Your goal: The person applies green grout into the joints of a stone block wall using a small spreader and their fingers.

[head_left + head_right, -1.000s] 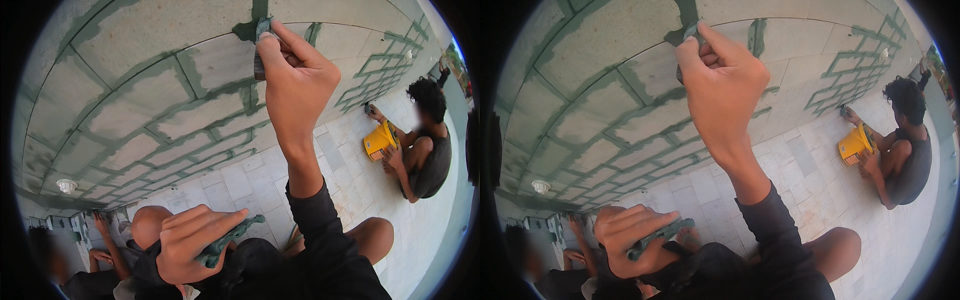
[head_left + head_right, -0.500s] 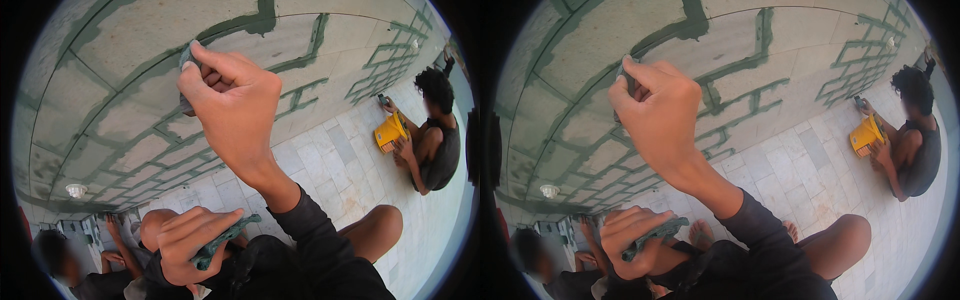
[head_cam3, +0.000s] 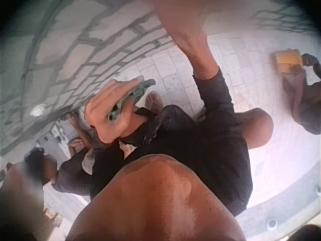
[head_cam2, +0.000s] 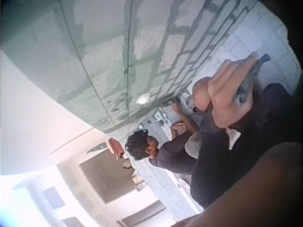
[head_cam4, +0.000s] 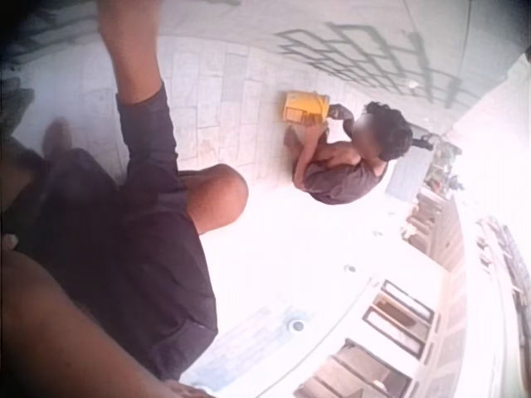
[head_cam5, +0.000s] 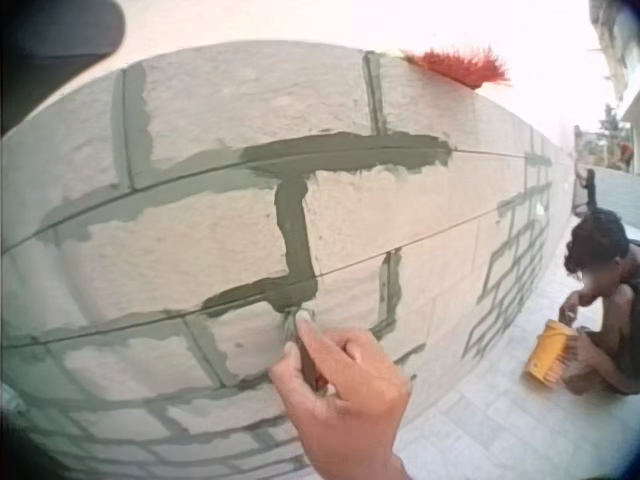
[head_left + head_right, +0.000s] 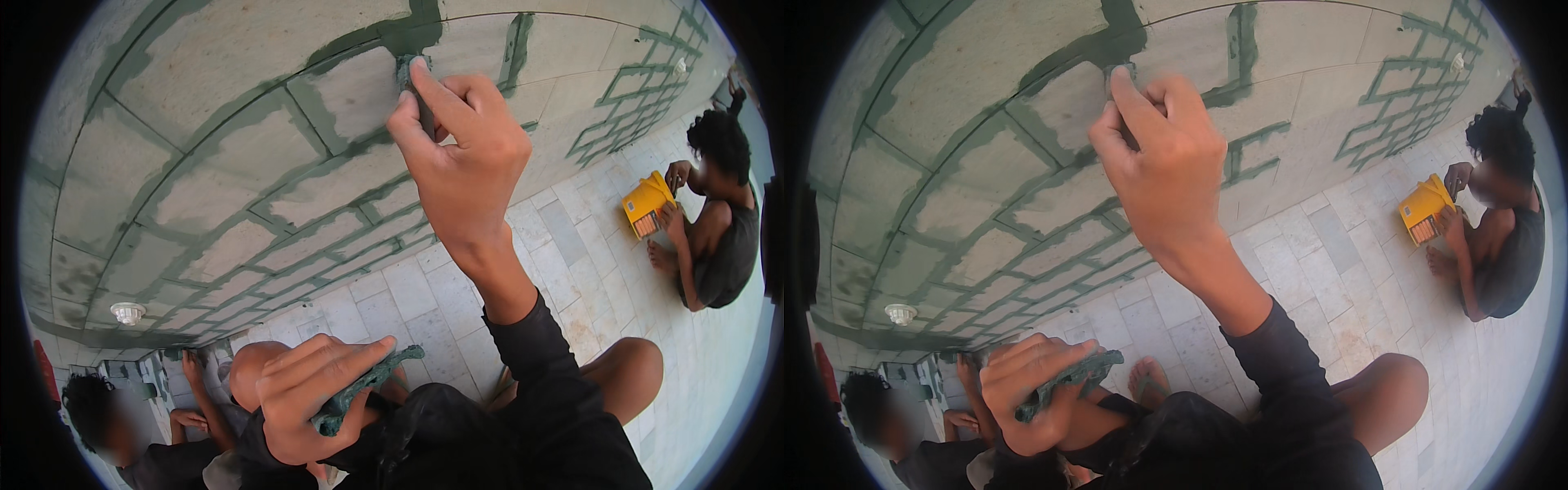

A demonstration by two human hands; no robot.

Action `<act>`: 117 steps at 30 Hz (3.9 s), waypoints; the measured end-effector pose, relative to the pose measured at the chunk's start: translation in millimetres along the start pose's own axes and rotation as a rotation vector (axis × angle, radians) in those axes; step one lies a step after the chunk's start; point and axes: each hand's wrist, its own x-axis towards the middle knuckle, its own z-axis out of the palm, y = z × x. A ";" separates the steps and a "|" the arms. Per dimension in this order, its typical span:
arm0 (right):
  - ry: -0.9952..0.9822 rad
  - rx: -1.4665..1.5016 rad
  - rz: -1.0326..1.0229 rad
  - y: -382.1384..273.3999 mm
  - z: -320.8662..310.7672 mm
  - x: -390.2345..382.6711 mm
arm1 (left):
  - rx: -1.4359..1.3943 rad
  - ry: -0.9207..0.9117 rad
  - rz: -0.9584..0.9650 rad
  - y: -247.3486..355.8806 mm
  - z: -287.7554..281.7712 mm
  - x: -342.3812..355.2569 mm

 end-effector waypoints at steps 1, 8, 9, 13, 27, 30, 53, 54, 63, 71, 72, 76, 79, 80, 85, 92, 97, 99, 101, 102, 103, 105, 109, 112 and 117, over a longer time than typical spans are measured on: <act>0.053 0.075 0.051 1.6 -4.2 5.0 | 0.000 0.019 0.018 1.6 1.8 1.0; 0.111 0.366 0.251 -21.6 14.5 22.5 | 0.012 0.016 0.012 -0.2 2.7 5.2; 0.080 0.357 0.227 -31.0 19.7 17.7 | 0.024 0.005 0.019 -1.1 1.1 5.6; -0.144 0.550 0.370 -41.6 14.3 6.0 | 0.157 0.182 -0.006 -4.3 -0.4 6.8; -0.838 0.918 0.981 -22.0 -87.1 -21.1 | 0.312 0.372 -0.130 -24.2 10.8 14.8; -0.791 0.905 1.072 -22.3 -93.9 -30.1 | 0.358 0.368 -0.078 -25.4 16.2 19.1; -0.863 1.116 1.293 -25.2 -80.0 -51.6 | 0.610 0.357 0.062 -32.2 32.3 28.4; -0.871 1.125 1.303 -24.4 -79.8 -51.7 | 0.619 0.355 0.057 -32.7 32.1 28.2; -0.827 1.224 1.457 -25.6 -78.0 -56.1 | 0.698 0.345 0.066 -30.3 28.6 27.8; -0.806 1.296 1.518 -26.1 -80.2 -52.6 | 0.758 0.371 0.111 -36.2 26.2 30.5; -0.814 1.277 1.482 -26.2 -80.0 -52.3 | 0.753 0.373 0.108 -37.4 26.5 30.8; -0.780 1.279 1.414 -23.8 -79.4 -52.5 | 0.770 0.405 0.132 -37.5 26.5 31.0; -0.823 1.260 1.401 -19.4 -80.1 -52.4 | 0.776 0.407 0.128 -33.7 28.9 27.1; -0.793 1.348 1.413 -18.1 -80.7 -52.0 | 0.770 0.404 0.113 -33.2 28.5 26.5; -0.591 1.458 1.317 -14.4 -82.7 -40.6 | 0.593 0.406 0.104 -36.4 26.5 30.4; -0.328 0.893 0.653 -11.4 -51.2 -14.3 | 0.276 0.259 0.085 -15.7 19.3 19.8; -0.093 0.392 0.047 -14.5 -4.4 -8.8 | 0.201 0.279 0.061 -13.9 7.8 19.9; -0.054 0.285 -0.105 -15.7 11.7 -9.8 | 0.187 0.291 0.050 -15.6 2.6 19.7; -0.022 0.232 -0.186 -17.8 24.3 -13.5 | 0.184 0.327 0.051 -17.3 -1.6 17.8; -0.009 0.219 -0.196 -18.3 29.4 -15.2 | 0.189 0.339 0.048 -18.2 -3.3 16.5; 0.002 0.212 -0.205 -18.5 34.3 -16.6 | 0.181 0.339 0.046 -18.9 -5.8 14.6; 0.031 0.212 -0.215 -18.5 43.1 -18.3 | 0.177 0.326 0.025 -20.5 -9.9 11.0; 0.074 0.202 -0.203 -21.7 53.5 -18.1 | 0.127 0.323 0.040 -25.8 -13.7 7.9; 0.037 0.159 -0.157 -29.3 48.0 -17.7 | 0.122 0.325 0.036 -29.2 -14.7 7.4; -0.072 0.160 0.042 -41.9 23.6 -10.7 | 0.107 0.303 0.033 -30.5 -15.8 6.9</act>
